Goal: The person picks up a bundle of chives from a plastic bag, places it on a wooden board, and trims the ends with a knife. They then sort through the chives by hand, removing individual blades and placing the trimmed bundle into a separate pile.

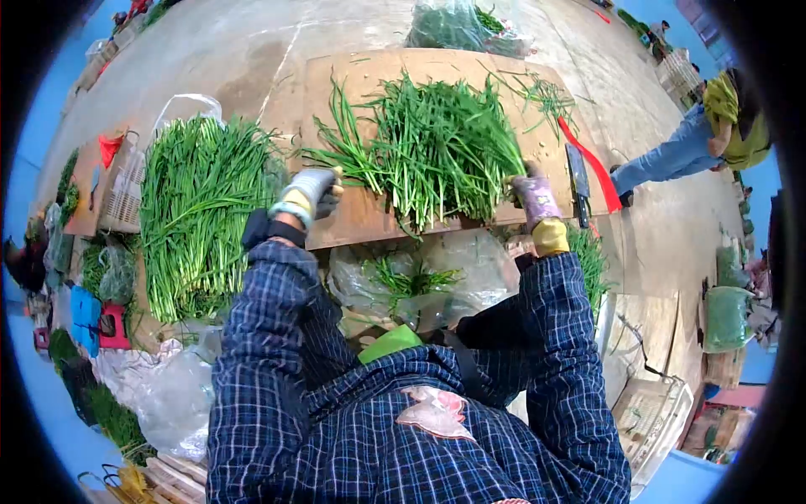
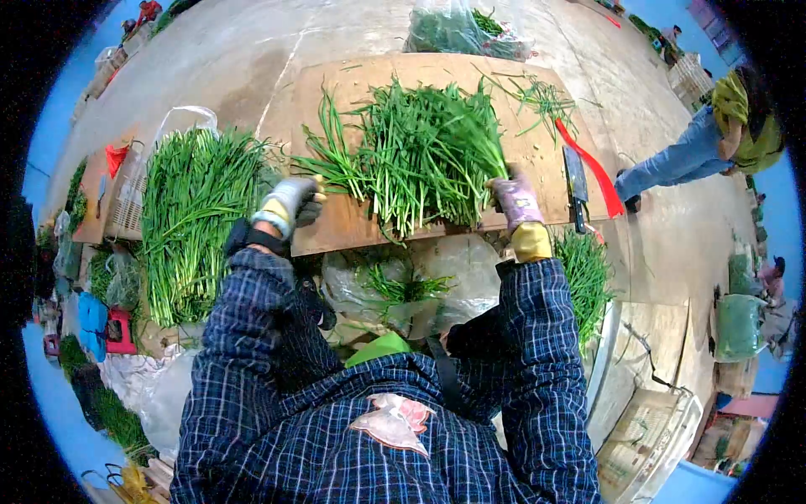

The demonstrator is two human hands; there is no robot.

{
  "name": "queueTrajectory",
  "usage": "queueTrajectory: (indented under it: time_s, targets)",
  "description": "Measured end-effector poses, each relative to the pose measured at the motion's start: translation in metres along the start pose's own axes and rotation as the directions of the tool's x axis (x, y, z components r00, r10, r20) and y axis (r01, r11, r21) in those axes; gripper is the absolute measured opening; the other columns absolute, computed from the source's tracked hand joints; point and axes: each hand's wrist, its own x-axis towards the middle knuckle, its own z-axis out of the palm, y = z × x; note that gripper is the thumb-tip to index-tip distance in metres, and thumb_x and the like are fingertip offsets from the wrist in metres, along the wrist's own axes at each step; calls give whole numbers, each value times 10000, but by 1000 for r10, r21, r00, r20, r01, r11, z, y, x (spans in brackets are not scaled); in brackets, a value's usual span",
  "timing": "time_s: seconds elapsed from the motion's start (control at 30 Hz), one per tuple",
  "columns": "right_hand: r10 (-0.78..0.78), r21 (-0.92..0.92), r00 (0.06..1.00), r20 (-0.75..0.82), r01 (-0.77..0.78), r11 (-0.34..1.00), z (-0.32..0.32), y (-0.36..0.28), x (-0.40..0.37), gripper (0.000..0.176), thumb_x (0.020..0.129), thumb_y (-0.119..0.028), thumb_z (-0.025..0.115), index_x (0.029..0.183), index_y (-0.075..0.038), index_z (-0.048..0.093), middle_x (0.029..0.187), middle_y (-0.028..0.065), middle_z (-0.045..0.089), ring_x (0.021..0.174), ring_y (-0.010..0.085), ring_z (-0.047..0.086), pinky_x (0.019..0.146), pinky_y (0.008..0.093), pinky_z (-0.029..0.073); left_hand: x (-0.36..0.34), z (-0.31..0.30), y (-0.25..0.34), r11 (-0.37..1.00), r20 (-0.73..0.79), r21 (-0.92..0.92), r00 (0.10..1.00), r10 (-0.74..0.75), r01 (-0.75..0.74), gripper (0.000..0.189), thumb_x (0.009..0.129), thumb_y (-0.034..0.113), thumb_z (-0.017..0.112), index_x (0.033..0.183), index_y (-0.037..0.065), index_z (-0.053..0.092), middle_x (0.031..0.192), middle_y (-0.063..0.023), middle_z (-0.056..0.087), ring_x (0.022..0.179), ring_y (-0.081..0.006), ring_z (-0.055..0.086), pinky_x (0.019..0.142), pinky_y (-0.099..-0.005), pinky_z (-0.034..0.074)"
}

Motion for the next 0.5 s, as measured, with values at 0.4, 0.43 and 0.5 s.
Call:
queueTrajectory:
  time_s: [0.4, 0.43, 0.5]
  targets:
    - [14, -818, 993, -120, -107, 566, 37, -11, -30, 689, 736, -344, 684, 1304, -93, 387, 1028, 242, 604, 948, 391, 588, 807, 440, 460, 49, 37, -27, 990, -140, 112, 985, 97, -82, 191, 843, 262, 554, 778, 86, 589, 589, -38, 538, 478, -169, 501, 423, -306, 407]
    - [-153, -876, 976, -153, -62, 478, 38, -24, -43, 574, 763, -333, 675, 1247, -115, 458, 970, 208, 626, 902, 363, 606, 774, 431, 472, 28, 37, -25, 993, -151, 71, 983, 105, -95, 162, 848, 255, 560, 790, 105, 581, 591, -19, 534, 466, -157, 494, 417, -300, 397]
    - [-224, -770, 969, -99, 68, 634, 48, -37, -52, 483, 781, -302, 659, 1201, -126, 497, 940, 186, 633, 875, 347, 612, 757, 424, 478, 10, 31, -22, 999, -124, 33, 992, 23, -19, 142, 849, 272, 584, 829, 131, 587, 608, -1, 542, 461, -144, 493, 414, -289, 385]
